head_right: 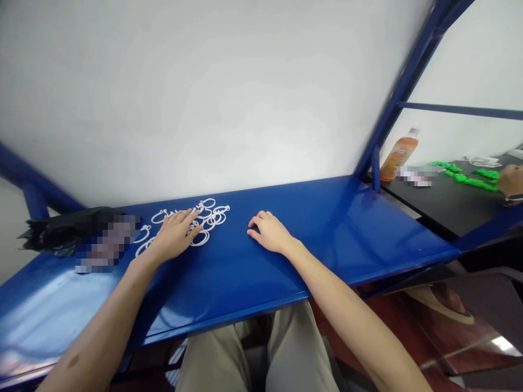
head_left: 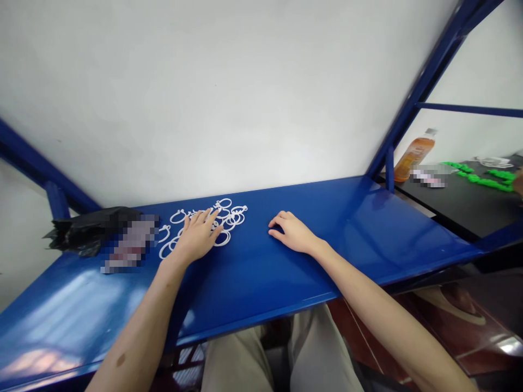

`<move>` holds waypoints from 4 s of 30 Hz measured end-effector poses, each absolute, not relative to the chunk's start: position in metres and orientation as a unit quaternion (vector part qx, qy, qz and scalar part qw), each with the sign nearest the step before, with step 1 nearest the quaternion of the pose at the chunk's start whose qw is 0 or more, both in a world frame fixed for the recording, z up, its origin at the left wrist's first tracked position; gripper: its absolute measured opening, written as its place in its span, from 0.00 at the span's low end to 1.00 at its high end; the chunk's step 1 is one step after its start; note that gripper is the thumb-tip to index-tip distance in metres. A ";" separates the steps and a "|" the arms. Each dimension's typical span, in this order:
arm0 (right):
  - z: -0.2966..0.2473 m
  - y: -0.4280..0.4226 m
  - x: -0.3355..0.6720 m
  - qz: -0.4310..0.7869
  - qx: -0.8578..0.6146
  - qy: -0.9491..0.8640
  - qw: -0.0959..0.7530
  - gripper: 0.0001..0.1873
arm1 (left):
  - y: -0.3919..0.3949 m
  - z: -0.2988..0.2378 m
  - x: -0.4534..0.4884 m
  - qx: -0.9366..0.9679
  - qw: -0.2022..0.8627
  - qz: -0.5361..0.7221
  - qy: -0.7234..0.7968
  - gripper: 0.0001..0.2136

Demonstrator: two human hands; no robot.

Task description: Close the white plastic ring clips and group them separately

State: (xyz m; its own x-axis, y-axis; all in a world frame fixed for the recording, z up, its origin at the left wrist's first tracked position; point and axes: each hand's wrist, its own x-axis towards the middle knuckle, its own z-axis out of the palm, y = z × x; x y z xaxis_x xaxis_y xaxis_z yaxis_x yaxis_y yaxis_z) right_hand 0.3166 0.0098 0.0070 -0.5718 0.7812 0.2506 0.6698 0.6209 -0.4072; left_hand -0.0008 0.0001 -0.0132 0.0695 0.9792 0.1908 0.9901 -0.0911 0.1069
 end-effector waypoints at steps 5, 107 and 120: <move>0.009 0.009 0.316 0.136 -0.414 -0.876 0.207 0.10 | 0.000 -0.013 0.004 -0.741 0.044 -0.151 -0.653 0.29; 0.007 -0.003 0.299 0.291 -0.343 -0.794 0.408 0.13 | -0.034 -0.003 0.089 -0.809 -0.079 -0.373 -0.447 0.03; 0.011 -0.007 0.299 0.262 -0.324 -0.821 0.391 0.06 | -0.035 -0.003 0.089 -0.838 0.059 -0.358 -0.408 0.04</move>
State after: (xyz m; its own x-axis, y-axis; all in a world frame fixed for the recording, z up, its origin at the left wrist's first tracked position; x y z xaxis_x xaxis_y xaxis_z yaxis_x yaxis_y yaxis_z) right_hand 0.2994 -0.0068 0.0110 -0.4849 0.7368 0.4711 0.3273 0.6524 -0.6835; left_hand 0.0890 -0.0349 -0.0032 0.4111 0.6417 0.6474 0.7258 -0.6601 0.1935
